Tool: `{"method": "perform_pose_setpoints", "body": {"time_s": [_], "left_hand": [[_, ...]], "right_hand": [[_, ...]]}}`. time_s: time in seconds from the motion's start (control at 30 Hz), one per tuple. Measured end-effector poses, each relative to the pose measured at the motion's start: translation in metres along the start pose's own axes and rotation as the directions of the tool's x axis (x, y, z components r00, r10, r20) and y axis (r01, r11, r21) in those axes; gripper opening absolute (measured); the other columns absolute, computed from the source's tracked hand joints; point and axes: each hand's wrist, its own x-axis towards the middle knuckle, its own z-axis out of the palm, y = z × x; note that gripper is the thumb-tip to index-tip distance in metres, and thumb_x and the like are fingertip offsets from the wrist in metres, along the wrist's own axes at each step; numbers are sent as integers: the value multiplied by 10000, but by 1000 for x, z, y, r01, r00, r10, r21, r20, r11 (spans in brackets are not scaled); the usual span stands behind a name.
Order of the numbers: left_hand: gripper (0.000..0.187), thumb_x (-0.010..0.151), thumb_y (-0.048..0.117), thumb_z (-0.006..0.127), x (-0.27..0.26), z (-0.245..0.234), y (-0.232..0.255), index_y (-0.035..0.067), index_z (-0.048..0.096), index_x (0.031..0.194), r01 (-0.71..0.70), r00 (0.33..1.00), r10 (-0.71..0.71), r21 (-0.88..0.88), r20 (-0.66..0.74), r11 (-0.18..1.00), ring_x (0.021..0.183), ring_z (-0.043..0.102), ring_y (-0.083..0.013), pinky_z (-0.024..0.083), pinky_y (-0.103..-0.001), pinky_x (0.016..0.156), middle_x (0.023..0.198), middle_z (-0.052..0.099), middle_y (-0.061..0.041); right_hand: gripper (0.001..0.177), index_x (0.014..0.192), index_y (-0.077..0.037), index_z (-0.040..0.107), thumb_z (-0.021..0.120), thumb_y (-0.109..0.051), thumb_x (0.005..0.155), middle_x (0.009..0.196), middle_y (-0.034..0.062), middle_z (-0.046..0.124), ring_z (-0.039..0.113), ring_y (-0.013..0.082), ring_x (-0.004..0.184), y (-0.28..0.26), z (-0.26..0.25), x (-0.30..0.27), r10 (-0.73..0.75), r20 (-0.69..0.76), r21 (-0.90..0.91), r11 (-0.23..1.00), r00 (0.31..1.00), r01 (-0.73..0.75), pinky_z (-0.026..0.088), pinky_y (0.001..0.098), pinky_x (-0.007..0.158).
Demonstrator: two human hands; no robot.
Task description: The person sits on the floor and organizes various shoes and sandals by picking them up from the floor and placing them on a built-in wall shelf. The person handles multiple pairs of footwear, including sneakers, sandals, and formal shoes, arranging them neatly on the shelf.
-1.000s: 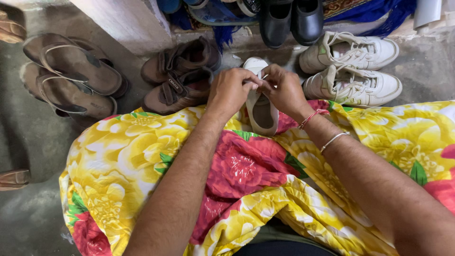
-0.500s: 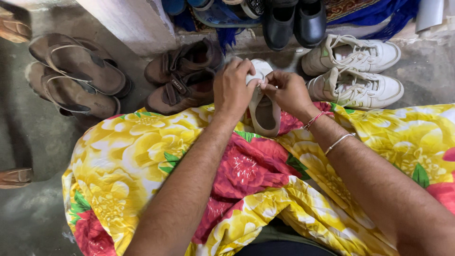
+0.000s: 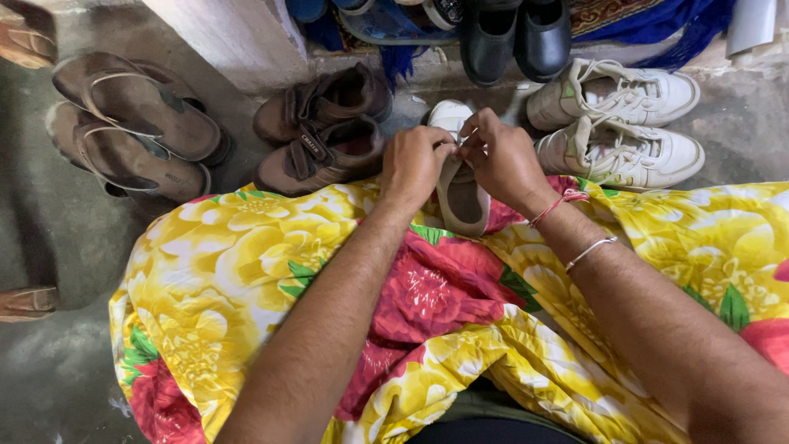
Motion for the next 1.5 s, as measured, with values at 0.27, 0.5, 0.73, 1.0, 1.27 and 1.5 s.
{"method": "perform_pose_setpoints", "body": {"time_s": [0.27, 0.5, 0.73, 1.0, 1.27, 1.5], "left_hand": [[124, 903, 119, 646, 1, 3, -5, 71, 730, 981, -167, 985, 162, 123, 53, 978, 916, 683, -433, 530, -533, 766, 967, 716, -193], [239, 1030, 214, 624, 20, 50, -62, 26, 732, 930, 204, 932, -76, -338, 354, 919, 672, 577, -149, 476, -351, 613, 720, 672, -55], [236, 1004, 225, 613, 21, 65, -88, 62, 759, 914, 420, 885, -232, -477, 404, 772, 579, 501, -59, 408, -243, 529, 709, 685, 35], [144, 767, 204, 833, 12, 27, -71, 104, 786, 859, 235, 964, -237, -27, -120, 972, 845, 733, -289, 559, -408, 745, 920, 755, -120], [266, 854, 332, 805, 2, -5, -21, 113, 746, 993, 316, 949, -314, 120, -29, 941, 983, 705, -381, 543, -497, 847, 1000, 758, -167], [279, 850, 318, 772, -7, -13, -11, 83, 742, 998, 162, 987, -157, 145, -46, 976, 968, 708, -379, 557, -485, 820, 986, 757, -162]], "right_hand": [[306, 1085, -33, 541, 793, -83, 918, 869, 164, 711, 690, 417, 838, -7, -4, -1, -137, -17, -115, 984, 990, 134, 506, 499, 674], [385, 1109, -39, 649, 880, -195, 842, 1007, 136, 722, 719, 317, 832, -15, -24, 5, -187, -154, -100, 980, 970, 173, 547, 417, 697], [227, 845, -79, 741, 889, -237, 776, 829, 92, 706, 694, 309, 771, -22, -22, 2, -141, 17, -124, 982, 990, 142, 529, 422, 663], [126, 825, -139, 755, 761, -263, 849, 819, 64, 717, 704, 322, 806, -4, -23, 0, -182, 49, -402, 896, 982, 186, 545, 457, 674], [547, 858, -100, 736, 748, -646, 830, 766, 187, 722, 715, 385, 750, 6, -15, -7, 278, 250, -541, 834, 927, -104, 570, 499, 691], [316, 1069, 27, 626, 634, -144, 803, 780, 236, 711, 710, 436, 732, 18, 21, -28, 103, 132, -455, 890, 986, -32, 557, 549, 650]]}}
